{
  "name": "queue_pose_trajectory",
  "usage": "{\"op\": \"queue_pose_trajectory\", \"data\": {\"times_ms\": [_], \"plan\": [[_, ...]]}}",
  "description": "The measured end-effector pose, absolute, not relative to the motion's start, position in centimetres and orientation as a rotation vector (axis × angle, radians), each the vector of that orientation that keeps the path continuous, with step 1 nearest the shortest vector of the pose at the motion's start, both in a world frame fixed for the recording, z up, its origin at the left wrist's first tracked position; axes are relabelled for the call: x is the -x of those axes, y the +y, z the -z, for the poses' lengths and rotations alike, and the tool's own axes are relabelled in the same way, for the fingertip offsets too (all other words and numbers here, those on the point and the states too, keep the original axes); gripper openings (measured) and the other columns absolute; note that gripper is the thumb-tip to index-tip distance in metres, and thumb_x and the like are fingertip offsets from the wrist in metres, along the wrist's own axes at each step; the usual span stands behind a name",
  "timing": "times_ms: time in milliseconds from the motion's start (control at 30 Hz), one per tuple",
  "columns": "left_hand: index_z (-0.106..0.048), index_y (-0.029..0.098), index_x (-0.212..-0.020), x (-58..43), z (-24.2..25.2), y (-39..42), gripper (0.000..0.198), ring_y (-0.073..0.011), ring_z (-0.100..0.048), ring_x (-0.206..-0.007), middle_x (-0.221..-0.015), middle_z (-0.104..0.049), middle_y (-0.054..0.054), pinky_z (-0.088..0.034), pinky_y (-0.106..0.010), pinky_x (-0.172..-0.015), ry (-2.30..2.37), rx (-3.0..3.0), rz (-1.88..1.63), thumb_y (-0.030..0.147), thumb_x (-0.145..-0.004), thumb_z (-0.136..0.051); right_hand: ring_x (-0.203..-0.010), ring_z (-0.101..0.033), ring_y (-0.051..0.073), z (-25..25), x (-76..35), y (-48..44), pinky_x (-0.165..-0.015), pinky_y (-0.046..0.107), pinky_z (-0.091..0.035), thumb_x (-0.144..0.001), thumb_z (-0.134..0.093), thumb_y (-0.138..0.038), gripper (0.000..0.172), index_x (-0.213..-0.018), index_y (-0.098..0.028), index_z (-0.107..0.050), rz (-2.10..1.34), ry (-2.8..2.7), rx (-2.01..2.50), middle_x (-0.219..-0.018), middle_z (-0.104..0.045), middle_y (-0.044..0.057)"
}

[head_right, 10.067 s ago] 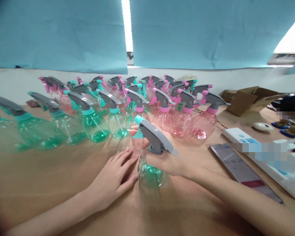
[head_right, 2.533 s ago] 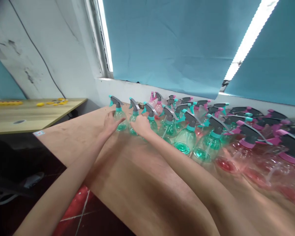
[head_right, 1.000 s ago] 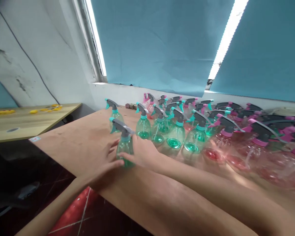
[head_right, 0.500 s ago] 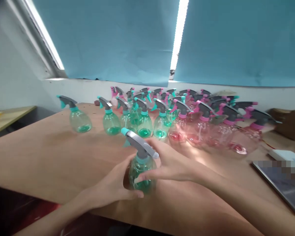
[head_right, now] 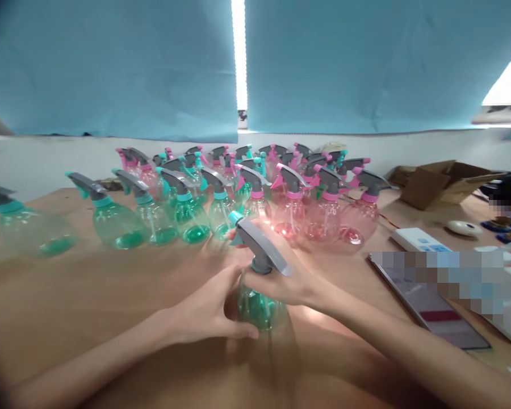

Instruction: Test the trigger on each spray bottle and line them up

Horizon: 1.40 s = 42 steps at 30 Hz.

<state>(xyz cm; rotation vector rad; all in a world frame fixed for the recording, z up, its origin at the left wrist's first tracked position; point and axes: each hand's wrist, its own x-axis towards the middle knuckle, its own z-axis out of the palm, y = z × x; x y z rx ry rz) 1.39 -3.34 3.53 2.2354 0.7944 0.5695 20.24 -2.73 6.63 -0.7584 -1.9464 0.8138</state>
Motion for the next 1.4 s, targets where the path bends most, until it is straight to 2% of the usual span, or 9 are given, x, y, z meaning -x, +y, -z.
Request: {"op": "queue_pose_trajectory", "data": {"times_ms": [167, 300, 533, 667, 800, 1033, 1133, 1267, 1400], "plan": [[-0.031, 0.024, -0.145, -0.5, -2.1, -2.3, 0.099, -0.0377, -0.043, -0.128, -0.143, -0.044, -0.014, -0.038, -0.053, -0.103, 0.872, -2.398, -0.52, 0.052, -0.065, -0.083, -0.056, -0.05, 0.011, -6.2, -20.9, -1.7, -0.058, 0.029, -0.047, -0.067, -0.049, -0.01, 0.06, -0.124, -0.028, -0.051, -0.793, -1.938, 0.766, -0.093, -0.063, 0.001], [-0.035, 0.019, -0.144, 0.9, -1.1, -1.5, 0.091, -0.038, -0.039, -0.132, -0.144, -0.042, -0.016, -0.034, -0.053, -0.107, 0.943, -2.536, -0.44, 0.054, -0.071, -0.076, -0.051, -0.044, 0.01, -6.2, -20.5, -0.9, -0.052, 0.027, -0.044, -0.066, -0.048, -0.011, 0.057, -0.12, -0.028, -0.053, -0.754, -1.954, 0.804, -0.082, -0.06, -0.002], [-0.043, 0.018, -0.14, 1.4, -0.8, -1.3, 0.079, -0.0377, -0.035, -0.135, -0.146, -0.04, -0.017, -0.033, -0.054, -0.108, 0.985, -2.575, -0.398, 0.057, -0.076, -0.069, -0.044, -0.037, 0.011, -6.7, -20.1, -0.1, -0.043, 0.026, -0.038, -0.066, -0.048, -0.01, 0.033, -0.09, -0.028, -0.062, -0.748, -1.986, 0.831, -0.051, -0.039, -0.007], [-0.045, 0.017, -0.139, 1.5, -0.7, -1.4, 0.076, -0.0371, -0.034, -0.136, -0.147, -0.04, -0.018, -0.031, -0.054, -0.11, 1.005, -2.572, -0.353, 0.056, -0.077, -0.069, -0.043, -0.035, 0.011, -7.0, -20.0, -0.2, -0.042, 0.026, -0.036, -0.069, -0.051, -0.012, 0.016, -0.072, -0.026, -0.057, -0.744, -1.967, 0.814, -0.046, -0.029, -0.008], [-0.046, 0.02, -0.138, 1.5, -0.6, -1.3, 0.071, -0.037, -0.036, -0.135, -0.147, -0.041, -0.016, -0.031, -0.055, -0.109, 0.998, -2.571, -0.375, 0.054, -0.08, -0.066, -0.044, -0.036, 0.011, -7.5, -19.8, -0.3, -0.042, 0.025, -0.035, -0.07, -0.051, -0.013, 0.012, -0.067, -0.025, -0.053, -0.769, -1.943, 0.813, -0.046, -0.029, -0.007], [-0.046, 0.025, -0.138, 1.5, -0.6, -1.3, 0.067, -0.0356, -0.036, -0.135, -0.146, -0.042, -0.013, -0.031, -0.055, -0.109, 0.986, -2.551, -0.405, 0.051, -0.08, -0.067, -0.046, -0.038, 0.012, -7.1, -20.1, -0.3, -0.044, 0.026, -0.037, -0.071, -0.052, -0.014, 0.015, -0.077, -0.026, -0.059, -0.737, -1.944, 0.826, -0.051, -0.039, -0.005], [-0.048, 0.022, -0.137, 1.5, -0.6, -1.3, 0.066, -0.0353, -0.037, -0.135, -0.146, -0.042, -0.014, -0.031, -0.054, -0.11, 0.989, -2.549, -0.404, 0.051, -0.081, -0.066, -0.05, -0.045, 0.013, -6.3, -20.4, -0.1, -0.048, 0.028, -0.042, -0.072, -0.052, -0.014, 0.028, -0.094, -0.027, -0.063, -0.698, -1.94, 0.846, -0.059, -0.048, -0.004], [-0.047, 0.018, -0.137, 1.4, -0.7, -1.3, 0.067, -0.035, -0.035, -0.136, -0.147, -0.041, -0.016, -0.03, -0.053, -0.11, 1.001, -2.567, -0.374, 0.051, -0.082, -0.065, -0.065, -0.057, 0.017, -5.7, -20.3, 0.1, -0.061, 0.032, -0.051, -0.074, -0.054, -0.016, 0.047, -0.119, -0.027, -0.058, -0.683, -1.916, 0.885, -0.082, -0.063, 0.0], [-0.048, 0.019, -0.136, 1.4, -0.7, -1.4, 0.066, -0.0357, -0.036, -0.135, -0.146, -0.042, -0.016, -0.03, -0.054, -0.11, 0.987, -2.568, -0.391, 0.05, -0.081, -0.066, -0.074, -0.063, 0.019, -5.9, -20.0, 0.1, -0.066, 0.033, -0.053, -0.07, -0.052, -0.012, 0.059, -0.128, -0.027, -0.053, -0.688, -1.903, 0.865, -0.099, -0.067, 0.004]]}}
